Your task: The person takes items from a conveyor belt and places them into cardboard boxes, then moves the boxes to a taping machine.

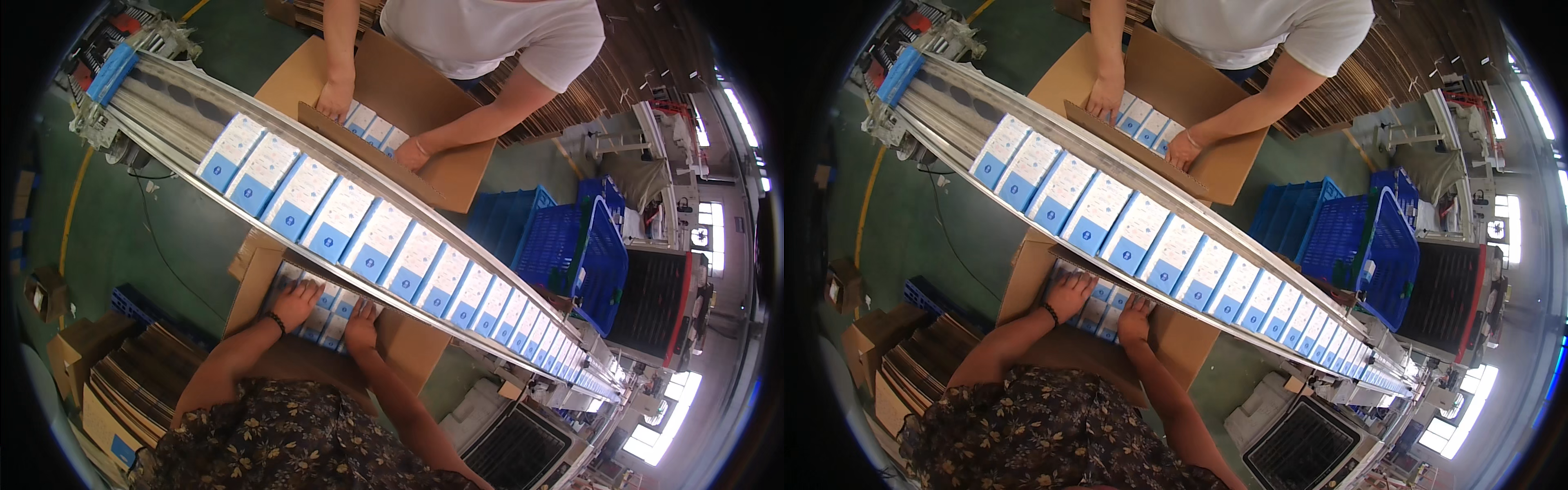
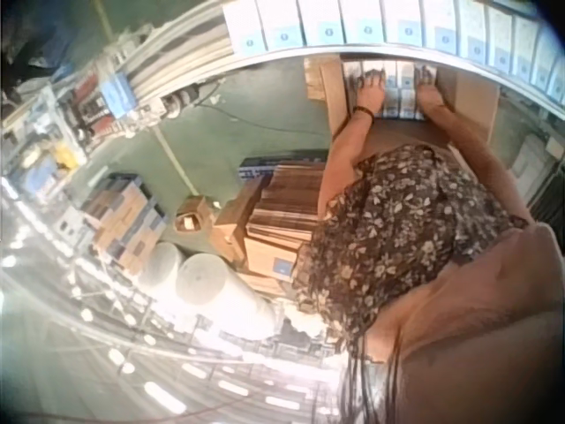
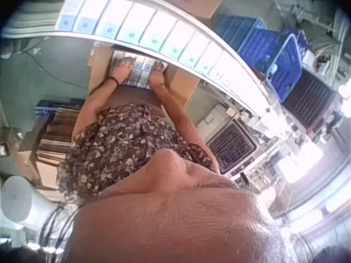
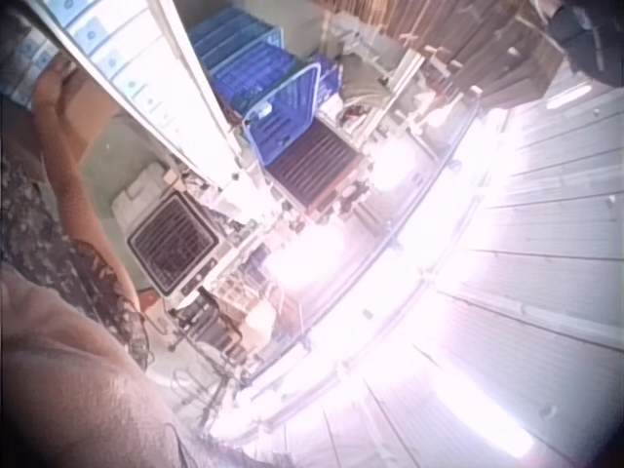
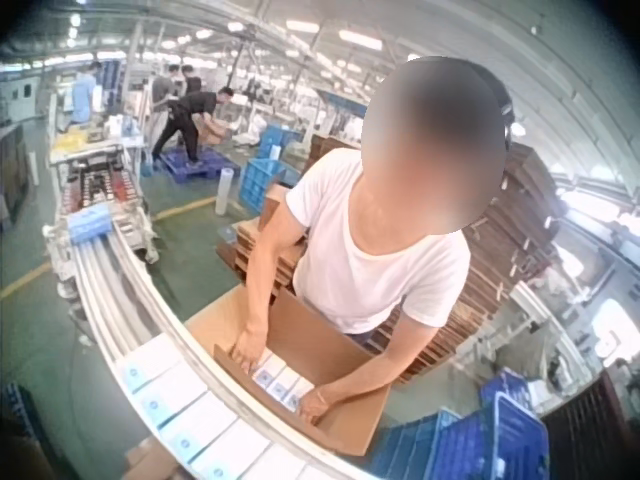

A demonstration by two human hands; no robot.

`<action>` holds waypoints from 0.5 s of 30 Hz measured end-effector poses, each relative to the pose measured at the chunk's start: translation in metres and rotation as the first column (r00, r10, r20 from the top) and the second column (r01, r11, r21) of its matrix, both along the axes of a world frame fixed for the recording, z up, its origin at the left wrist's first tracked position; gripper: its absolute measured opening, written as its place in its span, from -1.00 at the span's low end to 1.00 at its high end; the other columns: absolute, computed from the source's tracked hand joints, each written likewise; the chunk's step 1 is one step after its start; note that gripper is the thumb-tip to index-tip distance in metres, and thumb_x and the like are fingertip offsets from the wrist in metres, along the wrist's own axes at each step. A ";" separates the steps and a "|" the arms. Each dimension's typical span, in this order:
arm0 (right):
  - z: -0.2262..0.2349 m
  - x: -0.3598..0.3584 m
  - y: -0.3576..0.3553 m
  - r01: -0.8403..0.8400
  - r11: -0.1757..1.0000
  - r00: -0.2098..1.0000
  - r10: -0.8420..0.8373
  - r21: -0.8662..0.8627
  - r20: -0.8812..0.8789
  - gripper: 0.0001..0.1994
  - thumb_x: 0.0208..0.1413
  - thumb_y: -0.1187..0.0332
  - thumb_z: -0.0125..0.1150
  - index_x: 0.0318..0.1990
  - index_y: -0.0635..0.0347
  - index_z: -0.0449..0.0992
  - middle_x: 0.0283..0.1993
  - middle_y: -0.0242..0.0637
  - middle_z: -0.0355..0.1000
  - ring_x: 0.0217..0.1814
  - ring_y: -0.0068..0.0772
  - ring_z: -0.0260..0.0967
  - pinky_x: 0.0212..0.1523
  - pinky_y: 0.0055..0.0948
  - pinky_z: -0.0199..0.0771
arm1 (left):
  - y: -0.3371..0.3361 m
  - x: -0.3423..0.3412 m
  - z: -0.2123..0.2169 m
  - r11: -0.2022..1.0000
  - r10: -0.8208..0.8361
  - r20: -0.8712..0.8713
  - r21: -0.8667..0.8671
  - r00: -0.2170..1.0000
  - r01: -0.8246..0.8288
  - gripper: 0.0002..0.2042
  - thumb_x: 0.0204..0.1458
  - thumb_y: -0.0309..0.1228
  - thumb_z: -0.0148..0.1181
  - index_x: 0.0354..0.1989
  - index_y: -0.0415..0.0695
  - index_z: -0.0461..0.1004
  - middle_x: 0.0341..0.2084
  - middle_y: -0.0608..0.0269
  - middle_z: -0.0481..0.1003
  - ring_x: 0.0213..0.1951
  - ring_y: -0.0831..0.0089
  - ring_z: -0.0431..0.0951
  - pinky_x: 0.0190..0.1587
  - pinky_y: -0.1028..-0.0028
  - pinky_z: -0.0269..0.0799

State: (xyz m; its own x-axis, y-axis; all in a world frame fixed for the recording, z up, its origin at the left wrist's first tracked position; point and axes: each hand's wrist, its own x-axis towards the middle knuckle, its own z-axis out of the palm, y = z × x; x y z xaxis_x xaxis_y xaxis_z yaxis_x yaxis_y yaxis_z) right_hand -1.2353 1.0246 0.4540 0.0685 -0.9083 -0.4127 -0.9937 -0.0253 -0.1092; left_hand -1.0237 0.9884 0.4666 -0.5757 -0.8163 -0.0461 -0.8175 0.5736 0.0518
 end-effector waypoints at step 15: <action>-0.045 -0.024 -0.005 -0.381 0.924 0.921 0.382 -0.025 0.075 -0.40 0.14 0.41 -0.10 0.39 -0.04 0.11 0.38 -0.38 0.14 0.22 -0.10 0.28 0.13 -0.06 0.34 | 0.008 -0.054 -0.020 0.941 0.120 -0.051 0.325 0.991 -0.097 -0.70 0.12 -0.38 -0.06 0.01 -0.12 0.43 -0.14 0.15 0.43 -0.02 0.17 0.44 0.02 0.19 0.39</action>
State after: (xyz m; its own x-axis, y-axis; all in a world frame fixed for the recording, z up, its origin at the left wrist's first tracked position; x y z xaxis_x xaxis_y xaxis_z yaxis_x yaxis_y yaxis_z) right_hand -1.2591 1.0193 0.4087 0.4420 -0.8109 -0.3834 -0.8970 -0.4024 -0.1831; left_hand -1.0773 0.9967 0.4465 -0.4955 -0.8224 -0.2796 -0.8617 0.4248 0.2775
